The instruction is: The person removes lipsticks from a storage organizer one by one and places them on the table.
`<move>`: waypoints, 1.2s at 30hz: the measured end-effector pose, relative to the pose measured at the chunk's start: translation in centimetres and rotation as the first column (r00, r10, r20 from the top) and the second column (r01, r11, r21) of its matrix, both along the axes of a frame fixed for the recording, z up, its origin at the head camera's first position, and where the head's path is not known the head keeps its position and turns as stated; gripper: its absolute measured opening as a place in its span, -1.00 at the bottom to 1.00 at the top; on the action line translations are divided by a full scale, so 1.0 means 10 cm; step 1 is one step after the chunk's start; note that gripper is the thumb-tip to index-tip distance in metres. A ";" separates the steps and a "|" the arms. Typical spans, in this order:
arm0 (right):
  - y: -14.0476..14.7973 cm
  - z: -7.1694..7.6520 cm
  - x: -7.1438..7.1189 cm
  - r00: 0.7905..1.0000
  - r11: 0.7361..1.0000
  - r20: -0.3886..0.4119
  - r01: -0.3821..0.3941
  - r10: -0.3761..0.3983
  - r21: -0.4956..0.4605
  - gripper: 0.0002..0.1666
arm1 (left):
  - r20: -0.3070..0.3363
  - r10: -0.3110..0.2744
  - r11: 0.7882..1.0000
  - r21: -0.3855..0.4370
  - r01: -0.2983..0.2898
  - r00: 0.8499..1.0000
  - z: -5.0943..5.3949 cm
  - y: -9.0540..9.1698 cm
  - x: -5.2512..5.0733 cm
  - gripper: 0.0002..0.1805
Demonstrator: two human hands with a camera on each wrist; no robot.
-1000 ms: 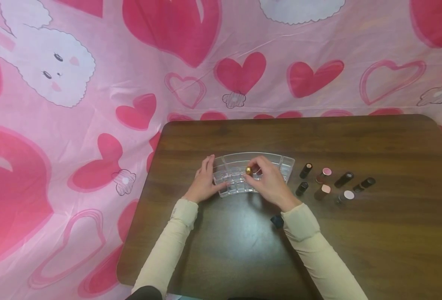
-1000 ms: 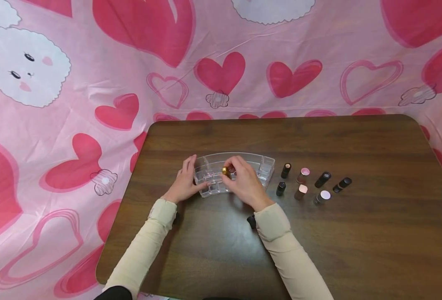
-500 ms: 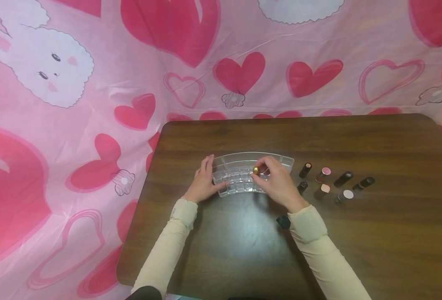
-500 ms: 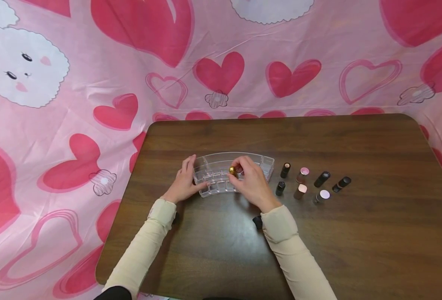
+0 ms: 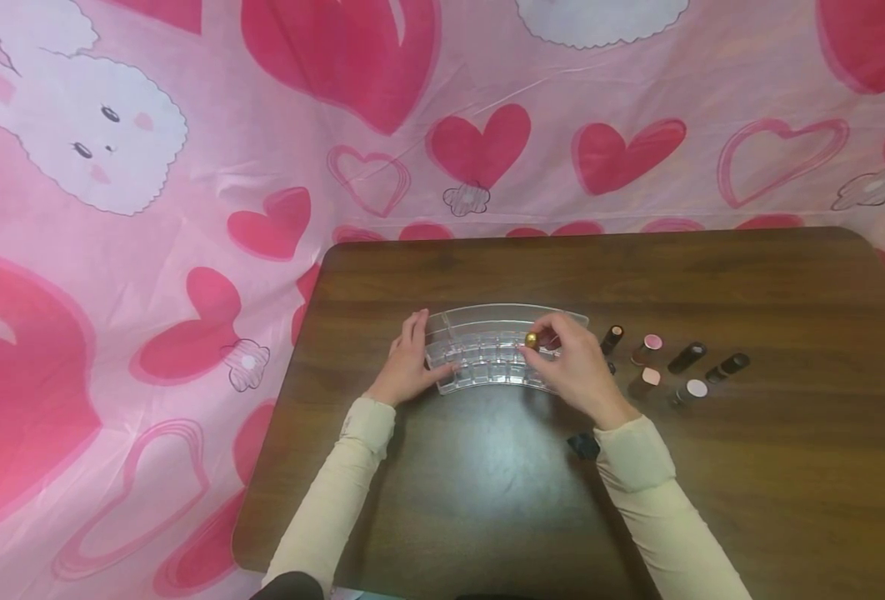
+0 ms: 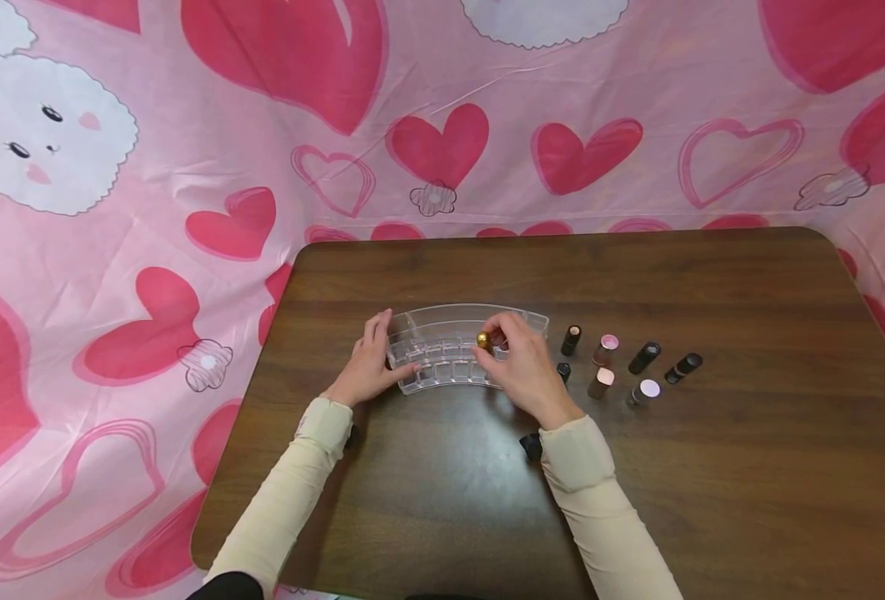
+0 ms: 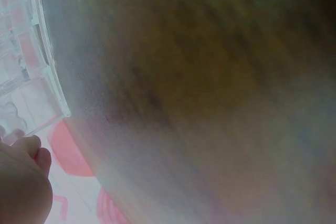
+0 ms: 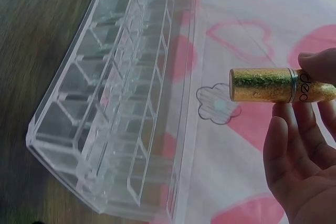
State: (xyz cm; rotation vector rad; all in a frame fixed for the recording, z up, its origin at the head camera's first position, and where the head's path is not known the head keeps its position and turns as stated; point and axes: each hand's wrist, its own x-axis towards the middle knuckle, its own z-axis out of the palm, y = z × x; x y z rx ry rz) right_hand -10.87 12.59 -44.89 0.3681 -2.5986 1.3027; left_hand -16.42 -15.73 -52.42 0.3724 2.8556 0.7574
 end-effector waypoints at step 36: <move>0.57 0.05 0.18 0.983 0.983 0.030 0.184 -0.183 -0.018 -0.64 | -0.008 -0.018 1.000 0.014 0.018 1.000 0.03 0.00 0.01 0.22</move>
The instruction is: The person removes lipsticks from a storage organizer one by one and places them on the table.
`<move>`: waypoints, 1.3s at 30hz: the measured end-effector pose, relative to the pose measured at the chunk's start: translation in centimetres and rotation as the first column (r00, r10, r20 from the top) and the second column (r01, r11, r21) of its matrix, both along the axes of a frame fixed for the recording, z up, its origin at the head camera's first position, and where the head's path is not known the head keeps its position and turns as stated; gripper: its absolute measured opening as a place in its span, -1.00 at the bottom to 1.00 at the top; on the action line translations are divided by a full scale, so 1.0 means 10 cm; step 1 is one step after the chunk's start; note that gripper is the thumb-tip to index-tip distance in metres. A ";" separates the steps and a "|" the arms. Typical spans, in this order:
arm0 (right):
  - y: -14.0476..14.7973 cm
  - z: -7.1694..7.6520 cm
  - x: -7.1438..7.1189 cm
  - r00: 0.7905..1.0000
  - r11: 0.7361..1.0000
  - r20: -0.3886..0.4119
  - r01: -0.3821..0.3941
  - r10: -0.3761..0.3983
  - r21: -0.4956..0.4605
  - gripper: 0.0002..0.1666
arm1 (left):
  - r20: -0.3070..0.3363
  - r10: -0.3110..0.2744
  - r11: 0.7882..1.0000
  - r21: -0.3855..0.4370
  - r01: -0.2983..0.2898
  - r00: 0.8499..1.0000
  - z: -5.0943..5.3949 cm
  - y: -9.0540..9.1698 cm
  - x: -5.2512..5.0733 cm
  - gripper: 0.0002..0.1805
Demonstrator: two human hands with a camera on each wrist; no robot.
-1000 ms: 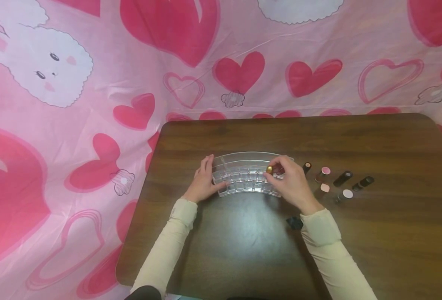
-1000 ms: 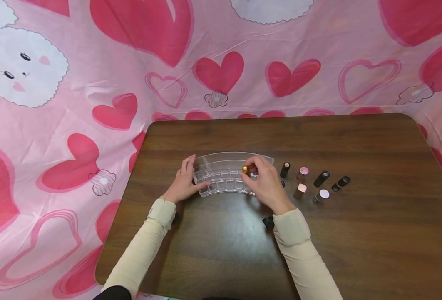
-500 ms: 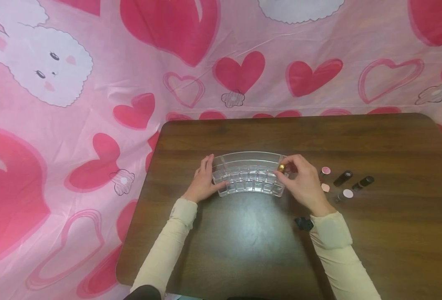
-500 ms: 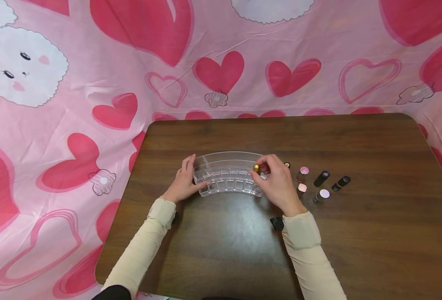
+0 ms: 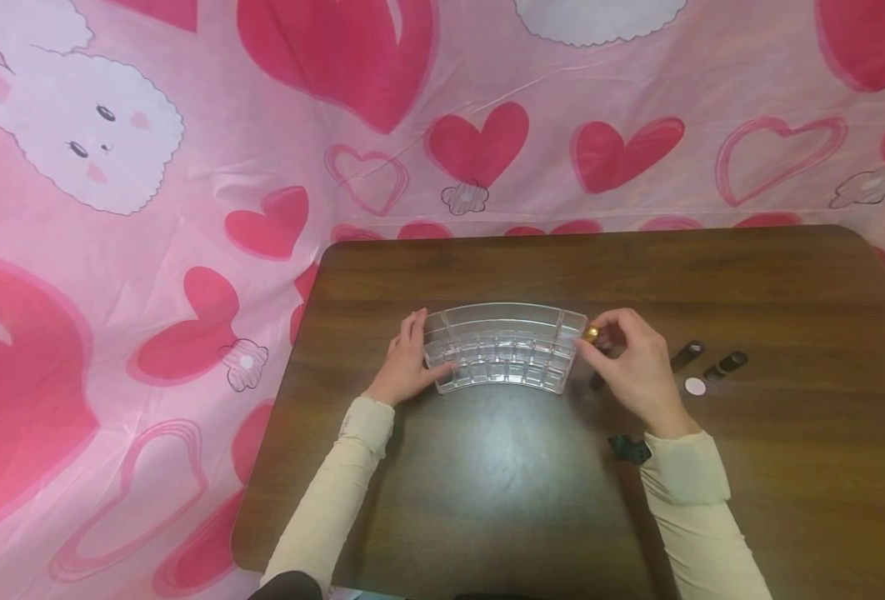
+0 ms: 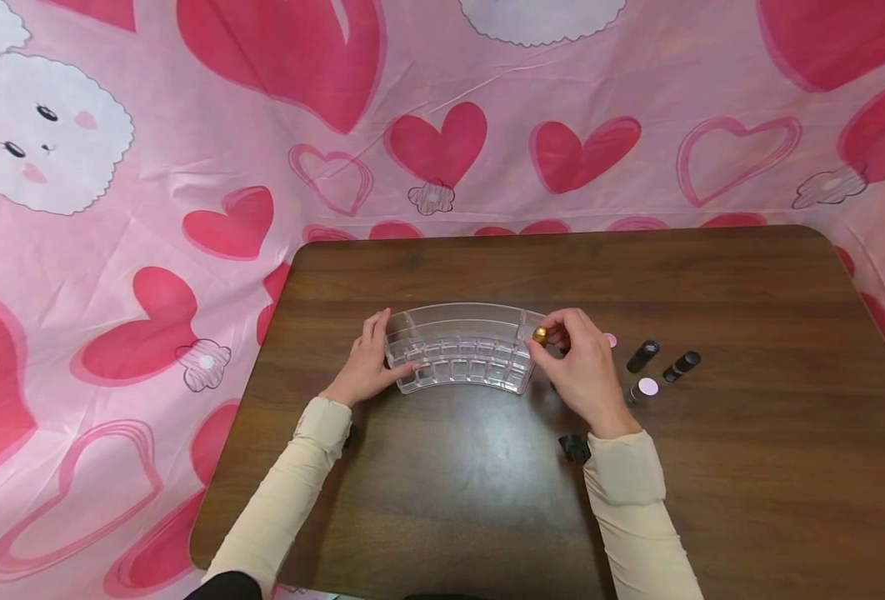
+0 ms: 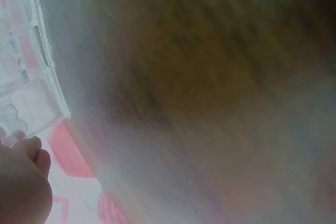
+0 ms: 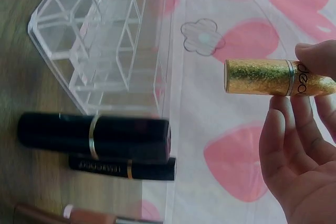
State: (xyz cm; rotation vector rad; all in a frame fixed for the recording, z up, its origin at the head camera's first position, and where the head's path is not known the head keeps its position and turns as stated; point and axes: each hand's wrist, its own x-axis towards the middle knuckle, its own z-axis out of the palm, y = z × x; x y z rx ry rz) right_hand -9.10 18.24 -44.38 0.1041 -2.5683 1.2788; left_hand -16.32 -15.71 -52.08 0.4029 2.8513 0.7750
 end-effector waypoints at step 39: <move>0.89 -0.02 0.37 0.894 0.900 0.165 0.432 -0.418 -0.062 -0.66 | -0.095 -0.065 0.982 -0.183 0.047 0.993 0.00 0.01 0.01 0.21</move>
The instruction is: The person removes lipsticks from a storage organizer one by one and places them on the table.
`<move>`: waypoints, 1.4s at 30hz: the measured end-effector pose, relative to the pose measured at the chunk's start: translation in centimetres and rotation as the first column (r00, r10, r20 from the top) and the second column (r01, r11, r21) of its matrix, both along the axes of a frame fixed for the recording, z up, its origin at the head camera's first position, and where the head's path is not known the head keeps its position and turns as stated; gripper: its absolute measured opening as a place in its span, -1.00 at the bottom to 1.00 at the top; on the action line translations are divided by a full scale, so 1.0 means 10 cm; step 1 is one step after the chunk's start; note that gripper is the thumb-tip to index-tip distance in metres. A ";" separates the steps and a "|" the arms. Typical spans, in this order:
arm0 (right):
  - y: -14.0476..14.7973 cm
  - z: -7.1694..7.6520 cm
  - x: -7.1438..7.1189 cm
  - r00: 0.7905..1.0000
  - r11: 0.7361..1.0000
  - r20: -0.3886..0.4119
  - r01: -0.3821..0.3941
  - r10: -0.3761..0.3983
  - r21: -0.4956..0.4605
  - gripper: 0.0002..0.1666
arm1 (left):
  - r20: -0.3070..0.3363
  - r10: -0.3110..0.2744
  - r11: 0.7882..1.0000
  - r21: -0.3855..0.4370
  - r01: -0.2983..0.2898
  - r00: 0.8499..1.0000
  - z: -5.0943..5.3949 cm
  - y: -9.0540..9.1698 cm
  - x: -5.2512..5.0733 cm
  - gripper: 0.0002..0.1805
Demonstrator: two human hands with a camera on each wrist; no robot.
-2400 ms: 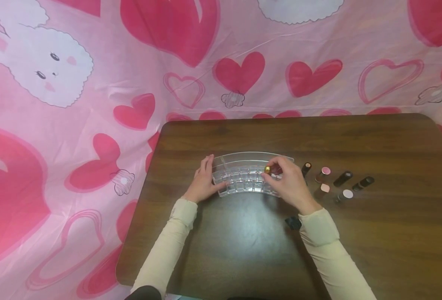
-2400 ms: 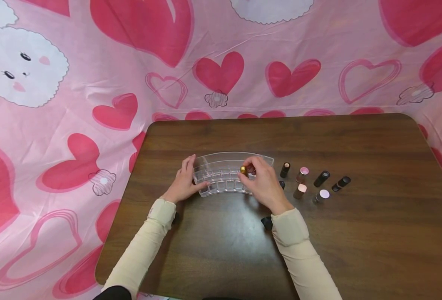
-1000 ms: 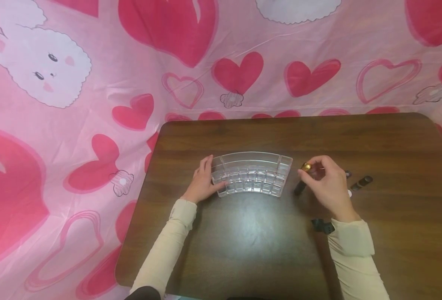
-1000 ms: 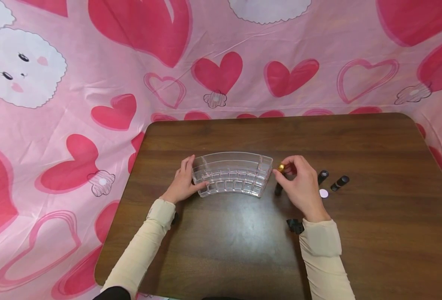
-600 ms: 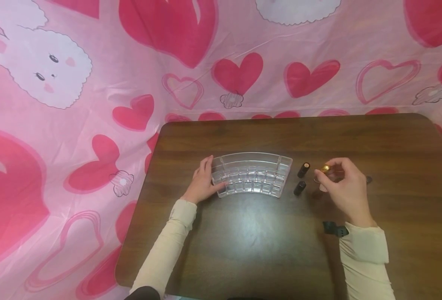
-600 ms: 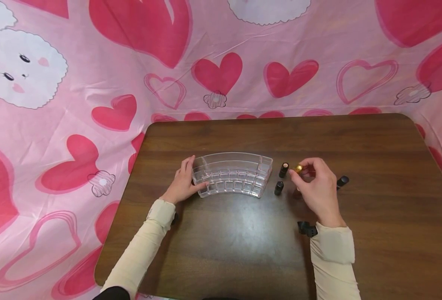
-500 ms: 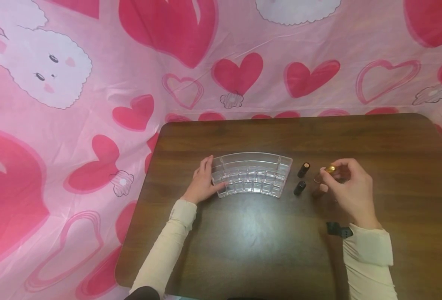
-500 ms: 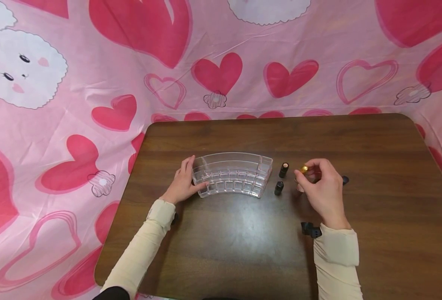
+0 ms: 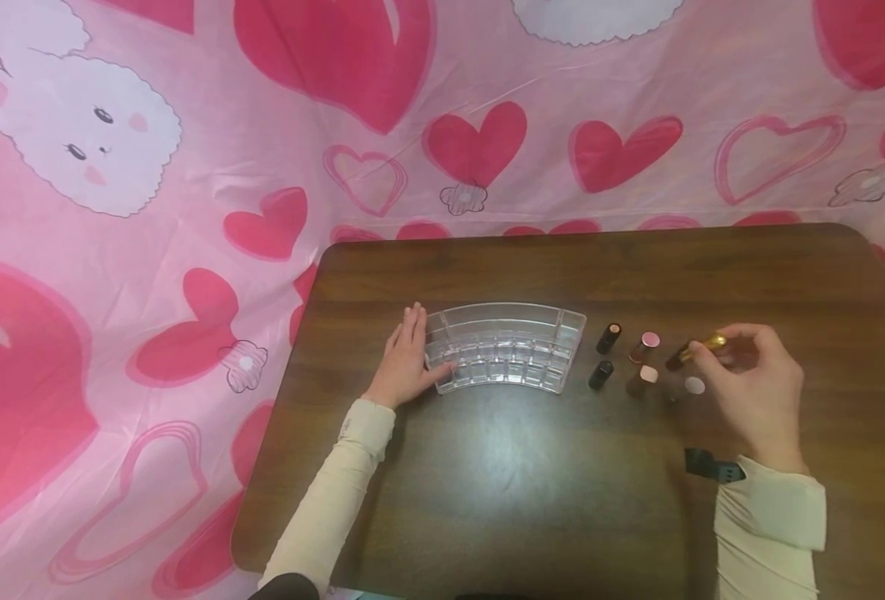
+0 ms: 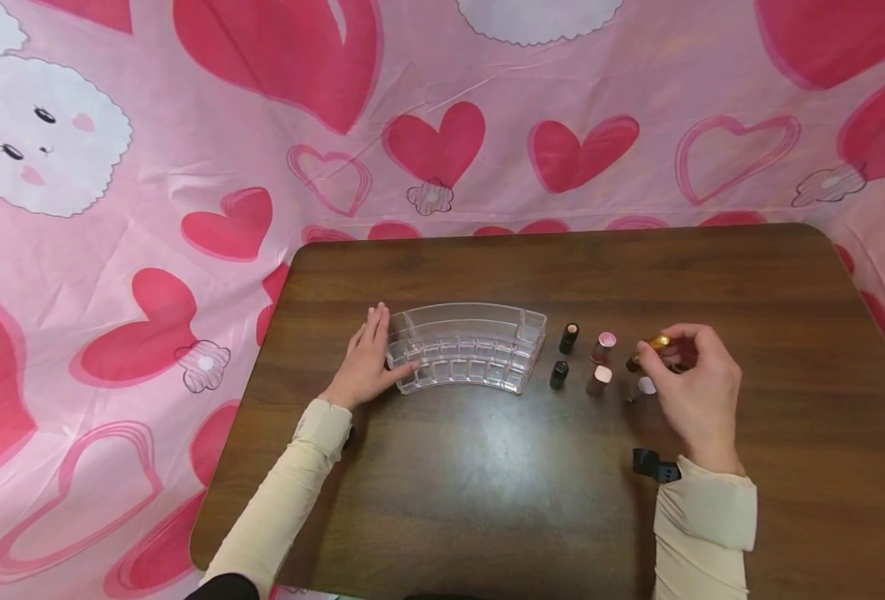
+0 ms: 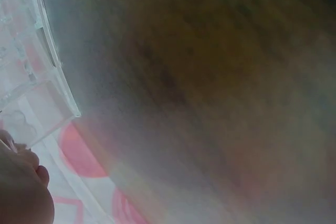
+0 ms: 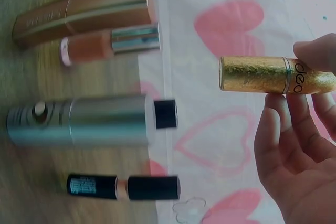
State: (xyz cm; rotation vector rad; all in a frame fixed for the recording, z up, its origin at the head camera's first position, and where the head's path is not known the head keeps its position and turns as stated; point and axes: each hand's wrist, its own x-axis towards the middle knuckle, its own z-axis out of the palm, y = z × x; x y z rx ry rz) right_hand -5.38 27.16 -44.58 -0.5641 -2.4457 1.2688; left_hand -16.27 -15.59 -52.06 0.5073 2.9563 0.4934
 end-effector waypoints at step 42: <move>0.43 -0.25 0.26 0.989 0.997 0.144 0.030 -0.041 0.076 -0.60 | -0.025 0.007 0.999 -0.041 -0.008 1.000 0.03 0.03 0.03 0.20</move>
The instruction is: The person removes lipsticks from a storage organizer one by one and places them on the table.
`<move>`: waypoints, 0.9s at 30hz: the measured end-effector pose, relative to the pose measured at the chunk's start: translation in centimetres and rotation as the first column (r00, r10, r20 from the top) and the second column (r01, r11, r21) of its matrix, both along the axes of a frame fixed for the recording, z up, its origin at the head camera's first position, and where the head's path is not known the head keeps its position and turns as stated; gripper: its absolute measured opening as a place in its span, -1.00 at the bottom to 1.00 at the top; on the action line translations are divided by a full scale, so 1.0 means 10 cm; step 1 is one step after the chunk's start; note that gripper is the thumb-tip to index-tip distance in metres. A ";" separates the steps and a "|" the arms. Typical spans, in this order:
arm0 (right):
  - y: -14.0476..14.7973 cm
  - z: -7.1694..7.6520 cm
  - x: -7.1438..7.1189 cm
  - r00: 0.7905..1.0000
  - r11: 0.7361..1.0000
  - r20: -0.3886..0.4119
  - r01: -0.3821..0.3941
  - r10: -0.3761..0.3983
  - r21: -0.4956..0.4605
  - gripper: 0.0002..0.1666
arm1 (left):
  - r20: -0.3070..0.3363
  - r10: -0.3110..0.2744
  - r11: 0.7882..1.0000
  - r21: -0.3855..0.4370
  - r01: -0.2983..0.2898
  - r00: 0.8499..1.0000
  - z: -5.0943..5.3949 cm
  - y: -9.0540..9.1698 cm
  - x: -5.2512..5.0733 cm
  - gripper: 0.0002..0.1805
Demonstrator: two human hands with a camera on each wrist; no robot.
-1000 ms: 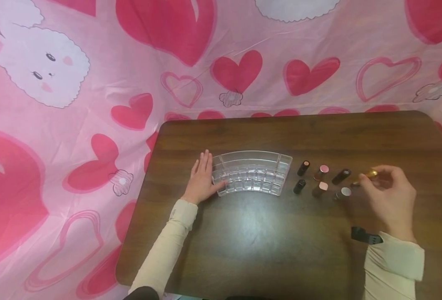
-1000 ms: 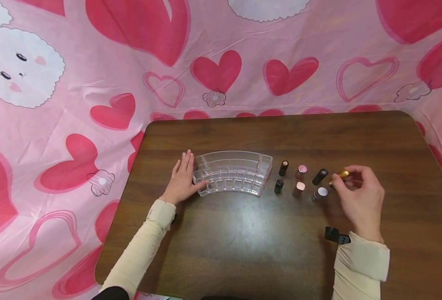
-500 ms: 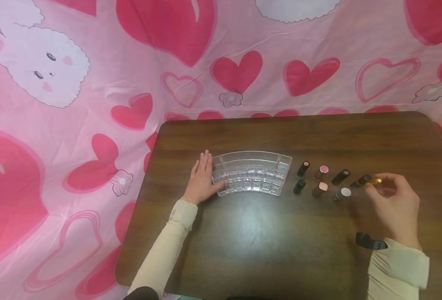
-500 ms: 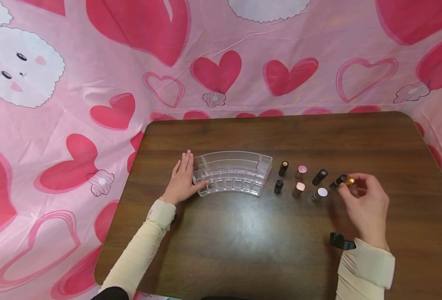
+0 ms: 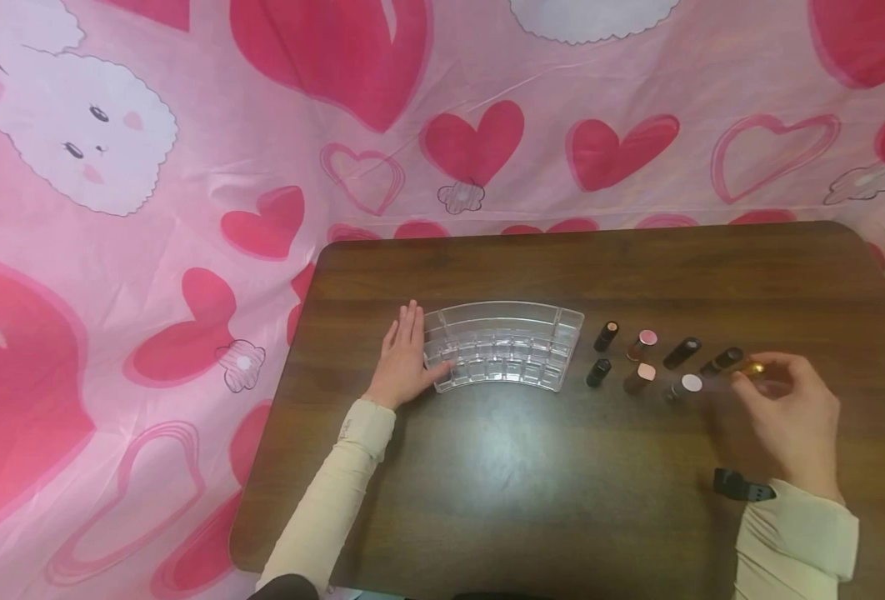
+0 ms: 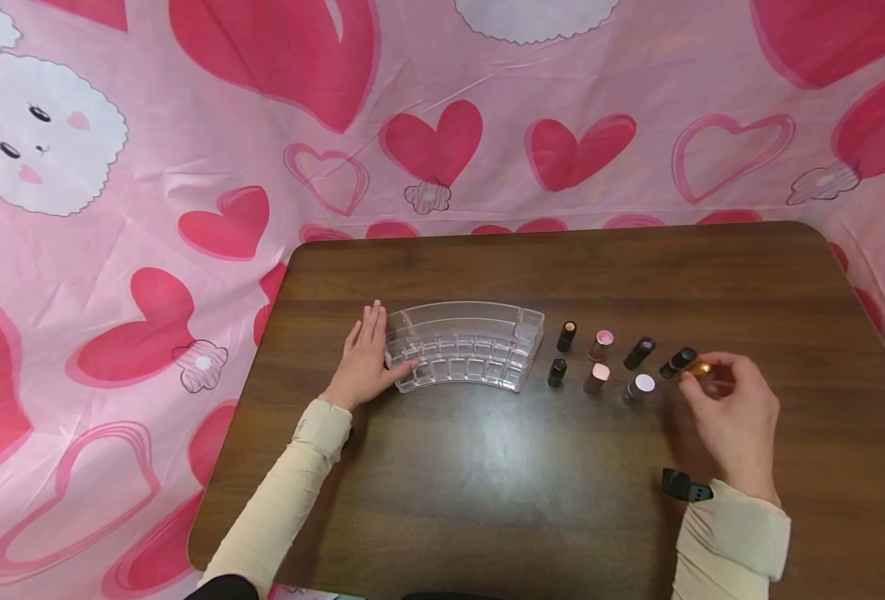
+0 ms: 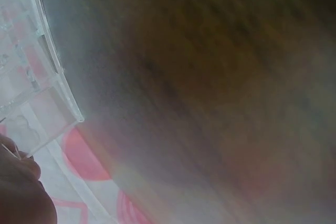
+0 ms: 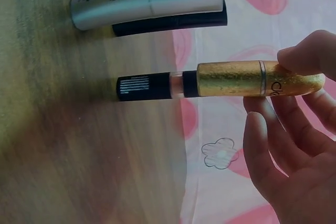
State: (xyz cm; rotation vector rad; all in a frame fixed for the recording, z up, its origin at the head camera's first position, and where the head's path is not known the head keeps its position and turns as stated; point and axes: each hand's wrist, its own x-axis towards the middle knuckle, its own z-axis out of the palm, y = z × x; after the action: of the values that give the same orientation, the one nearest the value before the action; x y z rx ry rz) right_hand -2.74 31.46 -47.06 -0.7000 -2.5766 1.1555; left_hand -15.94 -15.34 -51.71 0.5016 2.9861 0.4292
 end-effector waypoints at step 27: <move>0.00 -0.27 0.08 0.989 0.990 0.080 -0.132 0.128 0.047 -0.58 | 0.013 0.013 0.999 0.038 -0.013 1.000 -0.01 0.00 0.00 0.22</move>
State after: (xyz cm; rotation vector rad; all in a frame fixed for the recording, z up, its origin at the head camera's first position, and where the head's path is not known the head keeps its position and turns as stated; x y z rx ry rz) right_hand -1.91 31.47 -49.73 -0.5841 -2.7424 1.1139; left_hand -15.93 -15.29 -51.81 0.4812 2.9756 0.4899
